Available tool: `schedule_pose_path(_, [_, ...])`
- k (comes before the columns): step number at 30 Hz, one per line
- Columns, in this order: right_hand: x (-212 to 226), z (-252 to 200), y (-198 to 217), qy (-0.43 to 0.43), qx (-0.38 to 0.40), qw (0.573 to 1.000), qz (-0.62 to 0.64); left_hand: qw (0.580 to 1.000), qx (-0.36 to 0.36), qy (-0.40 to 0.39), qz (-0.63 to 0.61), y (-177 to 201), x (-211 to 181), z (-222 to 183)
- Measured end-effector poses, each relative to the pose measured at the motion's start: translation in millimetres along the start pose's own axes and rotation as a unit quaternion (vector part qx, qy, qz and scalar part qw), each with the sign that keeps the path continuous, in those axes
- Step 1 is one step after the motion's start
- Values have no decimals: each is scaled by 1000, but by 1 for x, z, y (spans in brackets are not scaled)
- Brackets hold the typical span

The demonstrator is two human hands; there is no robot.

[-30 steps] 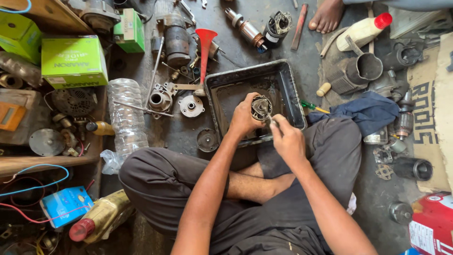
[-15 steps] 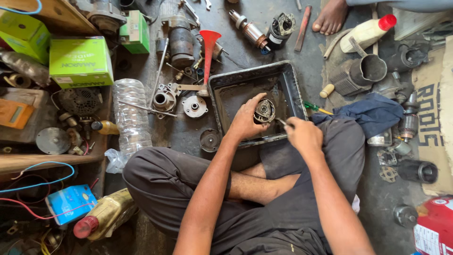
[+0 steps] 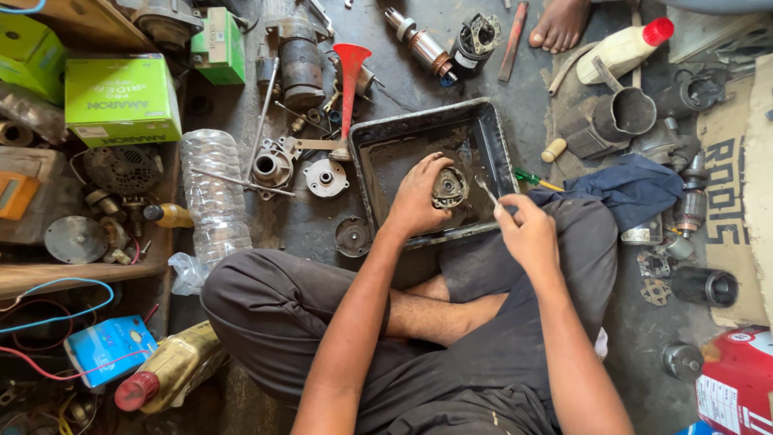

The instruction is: The person sits on the floor and cleans a cylindrical mechanical part using a white cloth and a small metal tool. They wipe the part, scrape it with the tool, and then apply a liquid from a bottle to the part.

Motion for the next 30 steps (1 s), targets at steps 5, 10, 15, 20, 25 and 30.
schedule_pose_path(5, [-1, -20, -8, 14, -11, 1000, 17, 988, -38, 146, 6, -7, 1, 0])
schedule_pose_path(10, [-2, -13, -33, 37, 34, 980, -193, 993, 14, 79, 87, -2, -17, 2])
schedule_pose_path(15, [4, -5, -52, 68, 90, 960, -255, 992, 3, 81, 94, 6, -15, 5])
schedule_pose_path(20, [21, -7, -23, 24, 31, 998, -54, 993, -72, 94, 17, 0, -12, 6])
schedule_pose_path(25, [39, -39, -6, 9, -40, 997, 60, 996, -34, 78, -2, -5, -12, 10])
schedule_pose_path(30, [55, -35, -29, 164, -96, 978, 88, 996, -31, 84, -16, -7, -11, 12])
Point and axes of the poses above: each hand's wrist, its own z-axis towards the middle knuckle, its own y-axis out of the back of the hand, x = y × z, the point moved 3 cm from there along z, towards the middle knuckle, and after that the axes turned 1 degree about -y, right-handed, at the moved point
